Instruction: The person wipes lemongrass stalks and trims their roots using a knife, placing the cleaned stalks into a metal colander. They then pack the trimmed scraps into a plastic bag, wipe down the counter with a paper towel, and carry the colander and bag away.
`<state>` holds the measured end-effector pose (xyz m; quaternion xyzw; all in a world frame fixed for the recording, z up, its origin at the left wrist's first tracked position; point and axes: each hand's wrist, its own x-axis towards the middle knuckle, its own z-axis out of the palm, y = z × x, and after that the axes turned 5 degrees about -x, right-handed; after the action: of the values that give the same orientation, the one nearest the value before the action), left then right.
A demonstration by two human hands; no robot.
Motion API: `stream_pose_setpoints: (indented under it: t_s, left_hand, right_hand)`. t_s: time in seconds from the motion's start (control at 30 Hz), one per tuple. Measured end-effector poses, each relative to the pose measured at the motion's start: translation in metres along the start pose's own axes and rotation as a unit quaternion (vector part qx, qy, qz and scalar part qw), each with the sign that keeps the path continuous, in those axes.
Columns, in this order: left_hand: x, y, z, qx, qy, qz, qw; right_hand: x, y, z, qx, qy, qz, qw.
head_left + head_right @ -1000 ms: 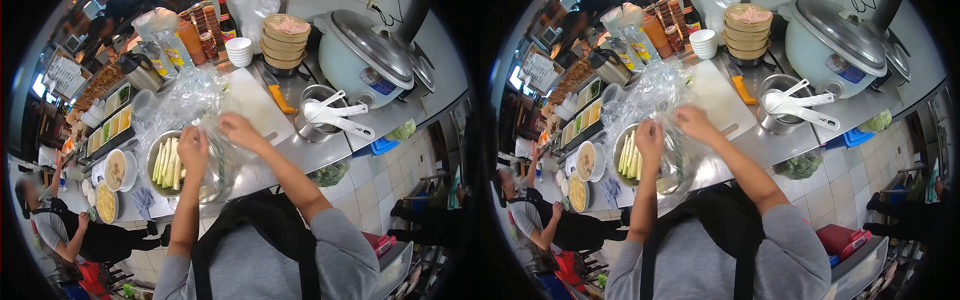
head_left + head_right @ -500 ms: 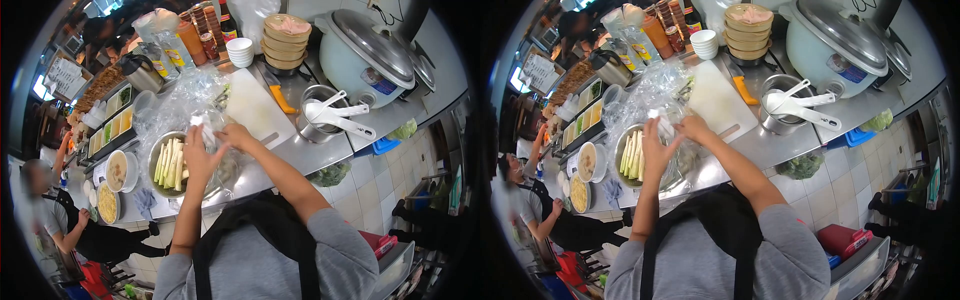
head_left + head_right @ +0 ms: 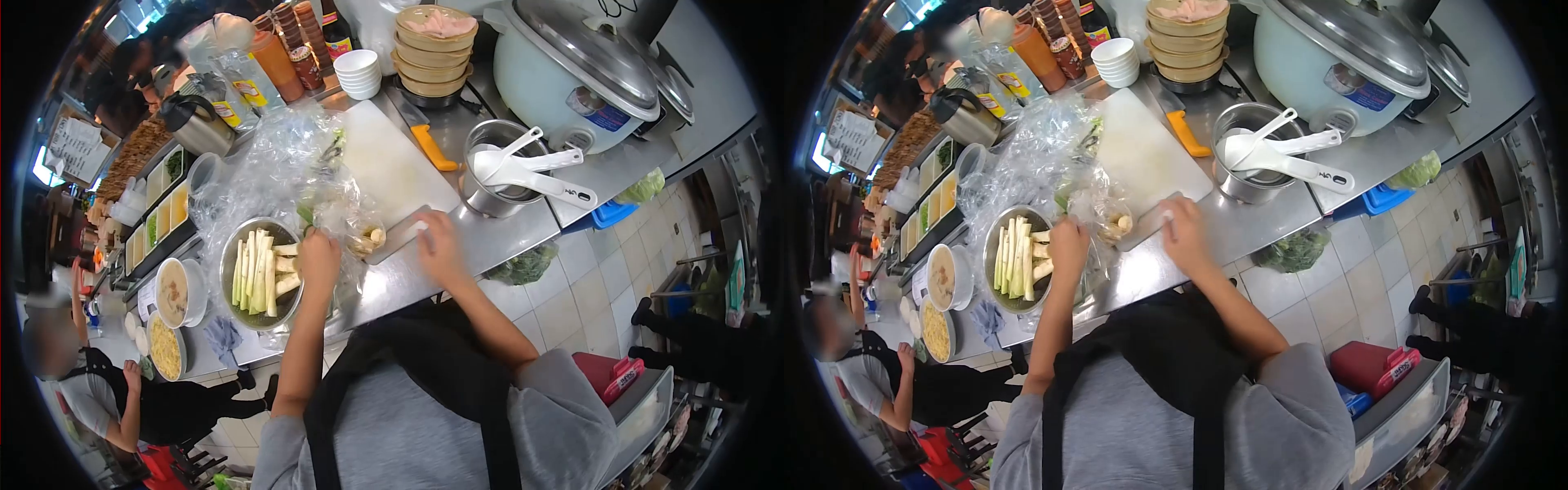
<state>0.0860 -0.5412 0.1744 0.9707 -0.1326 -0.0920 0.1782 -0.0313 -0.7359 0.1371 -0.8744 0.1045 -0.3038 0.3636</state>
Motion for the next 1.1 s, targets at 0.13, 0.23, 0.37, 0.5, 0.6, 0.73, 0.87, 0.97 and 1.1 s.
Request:
stream_pose_setpoints:
  t_s: [0.13, 0.23, 0.37, 0.5, 0.6, 0.73, 0.87, 0.97, 1.1]
  left_hand:
    - [-0.018, 0.010, -0.018, -0.090, 0.143, 0.072, 0.983]
    - [-0.038, 0.023, -0.050, -0.033, 0.235, 0.121, 0.964]
    - [-0.046, 0.062, -0.076, -0.156, 0.153, 0.265, 0.939]
    - [0.025, 0.105, -0.023, -0.278, 0.044, 0.260, 0.924]
    - [0.092, 0.091, 0.046, -0.105, 0.221, 0.192, 0.950]
    - [0.089, 0.085, 0.084, -0.258, -0.063, 0.262, 0.928]
    - [0.039, 0.123, 0.092, -0.293, -0.241, 0.447, 0.810]
    - [0.105, 0.107, 0.091, -0.311, 0.095, 0.257, 0.910]
    - [0.121, 0.086, 0.108, -0.067, 0.159, 0.326, 0.929]
  right_hand:
    - [-0.005, -0.009, -0.039, 0.098, -0.104, 0.142, 0.979]
    - [0.007, -0.065, -0.024, 0.220, -0.149, 0.143, 0.953]
    - [-0.013, -0.061, 0.081, 0.008, -0.166, -0.141, 0.976]
    - [-0.016, -0.089, 0.108, 0.099, -0.243, -0.187, 0.947]
    - [-0.023, -0.095, 0.109, 0.151, -0.181, -0.090, 0.968]
    - [-0.028, -0.081, 0.118, 0.069, -0.161, -0.169, 0.970]
    - [-0.036, -0.074, 0.131, -0.042, -0.222, -0.219, 0.949]
    - [-0.030, -0.079, 0.116, 0.175, -0.203, -0.057, 0.962]
    - [-0.028, -0.085, 0.106, 0.226, -0.217, -0.020, 0.949]
